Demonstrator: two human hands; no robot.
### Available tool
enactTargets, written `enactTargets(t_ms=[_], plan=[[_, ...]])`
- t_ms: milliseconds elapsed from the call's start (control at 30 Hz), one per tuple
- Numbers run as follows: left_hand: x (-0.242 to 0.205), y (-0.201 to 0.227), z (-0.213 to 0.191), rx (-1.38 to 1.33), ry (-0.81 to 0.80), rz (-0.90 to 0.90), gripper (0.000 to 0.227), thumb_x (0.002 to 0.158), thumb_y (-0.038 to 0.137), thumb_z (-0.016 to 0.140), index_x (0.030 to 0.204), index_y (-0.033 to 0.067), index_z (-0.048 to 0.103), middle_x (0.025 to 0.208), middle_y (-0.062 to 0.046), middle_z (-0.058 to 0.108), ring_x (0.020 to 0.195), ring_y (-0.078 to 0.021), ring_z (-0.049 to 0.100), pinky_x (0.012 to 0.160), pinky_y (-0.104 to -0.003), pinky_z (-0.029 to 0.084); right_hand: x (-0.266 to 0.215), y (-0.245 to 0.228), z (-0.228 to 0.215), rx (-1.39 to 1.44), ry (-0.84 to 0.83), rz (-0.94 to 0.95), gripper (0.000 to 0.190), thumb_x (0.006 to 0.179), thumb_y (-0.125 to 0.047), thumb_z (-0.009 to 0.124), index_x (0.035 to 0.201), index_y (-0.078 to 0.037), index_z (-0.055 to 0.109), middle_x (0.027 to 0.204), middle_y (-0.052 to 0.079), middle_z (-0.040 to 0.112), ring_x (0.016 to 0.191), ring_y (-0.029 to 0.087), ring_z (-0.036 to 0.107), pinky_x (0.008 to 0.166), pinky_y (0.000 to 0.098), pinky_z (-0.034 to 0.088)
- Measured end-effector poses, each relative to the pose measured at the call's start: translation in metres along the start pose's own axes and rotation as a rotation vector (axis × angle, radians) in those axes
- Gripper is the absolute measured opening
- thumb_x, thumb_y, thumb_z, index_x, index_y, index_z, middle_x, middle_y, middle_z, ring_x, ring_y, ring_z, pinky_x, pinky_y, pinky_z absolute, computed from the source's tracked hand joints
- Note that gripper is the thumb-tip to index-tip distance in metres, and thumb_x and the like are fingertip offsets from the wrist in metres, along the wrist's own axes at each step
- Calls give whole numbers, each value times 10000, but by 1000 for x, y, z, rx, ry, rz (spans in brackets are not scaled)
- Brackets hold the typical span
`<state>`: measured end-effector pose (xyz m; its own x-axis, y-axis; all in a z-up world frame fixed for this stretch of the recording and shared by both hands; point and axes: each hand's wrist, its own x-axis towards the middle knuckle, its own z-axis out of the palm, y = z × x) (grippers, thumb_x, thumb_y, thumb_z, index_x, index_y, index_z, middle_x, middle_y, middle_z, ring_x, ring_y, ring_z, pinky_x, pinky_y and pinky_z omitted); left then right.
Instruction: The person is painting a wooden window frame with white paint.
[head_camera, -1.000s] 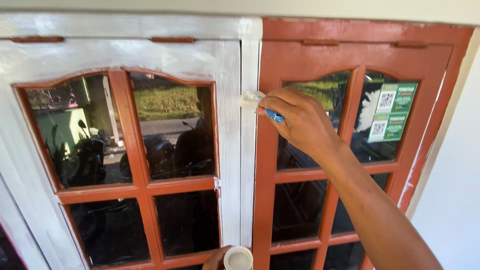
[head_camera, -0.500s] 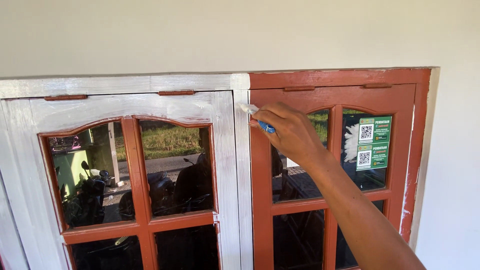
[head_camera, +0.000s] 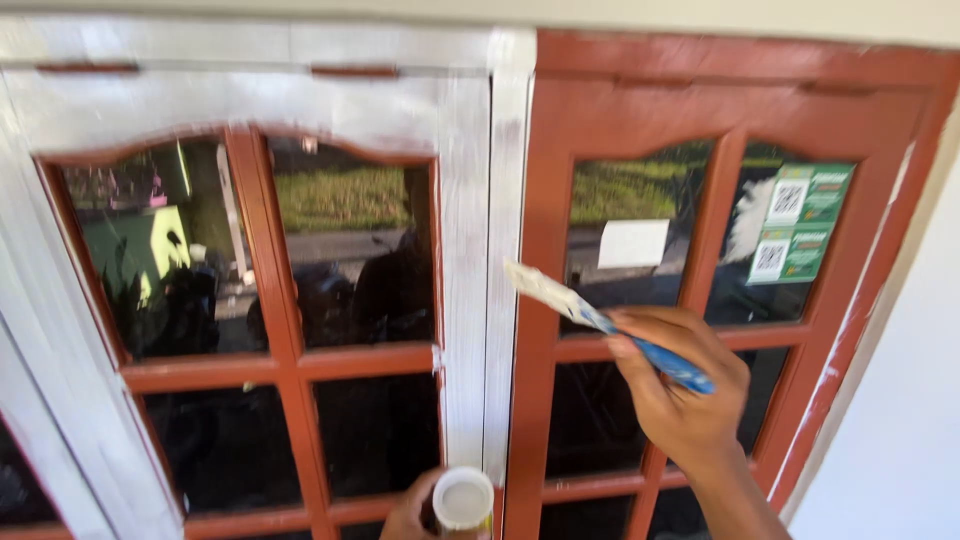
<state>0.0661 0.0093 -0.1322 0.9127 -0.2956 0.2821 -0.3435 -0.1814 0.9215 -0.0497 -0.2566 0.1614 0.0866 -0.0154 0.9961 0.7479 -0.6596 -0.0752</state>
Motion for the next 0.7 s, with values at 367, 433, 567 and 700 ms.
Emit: enactTargets(t_ms=[367, 433, 567, 700], plan=[[-73, 135, 3, -319, 24, -100, 688, 706, 98, 916, 1320, 41, 611, 1136, -63, 729, 1067, -144, 691, 952, -337, 606, -121, -14, -26, 287, -164, 679, 94, 1057, -22, 657, 1018, 53, 698, 915, 131, 732, 794, 125, 648, 755, 267, 517], [-85, 143, 3, -230, -14, -158, 709, 696, 116, 919, 1330, 59, 608, 1158, -39, 731, 1099, -155, 694, 909, -329, 591, -128, -26, -33, 282, -292, 714, 131, 1076, -10, 654, 978, 69, 690, 904, 129, 711, 777, 113, 621, 684, 230, 492], [-100, 132, 8, -154, -49, -166, 713, 698, 123, 910, 1335, 58, 596, 1206, -31, 709, 1137, -160, 703, 944, -319, 614, -124, -46, -25, 306, -445, 760, 62, 1036, -2, 666, 1002, 49, 672, 889, 118, 721, 697, 88, 620, 582, 204, 461], [-116, 126, 11, -133, -62, -129, 673, 736, 129, 906, 1338, 31, 621, 1214, -86, 754, 1154, -191, 731, 1017, -345, 589, -121, -57, -9, 149, -624, 762, 50, 923, 17, 715, 889, 45, 691, 817, 109, 723, 524, 76, 519, 466, 225, 355]])
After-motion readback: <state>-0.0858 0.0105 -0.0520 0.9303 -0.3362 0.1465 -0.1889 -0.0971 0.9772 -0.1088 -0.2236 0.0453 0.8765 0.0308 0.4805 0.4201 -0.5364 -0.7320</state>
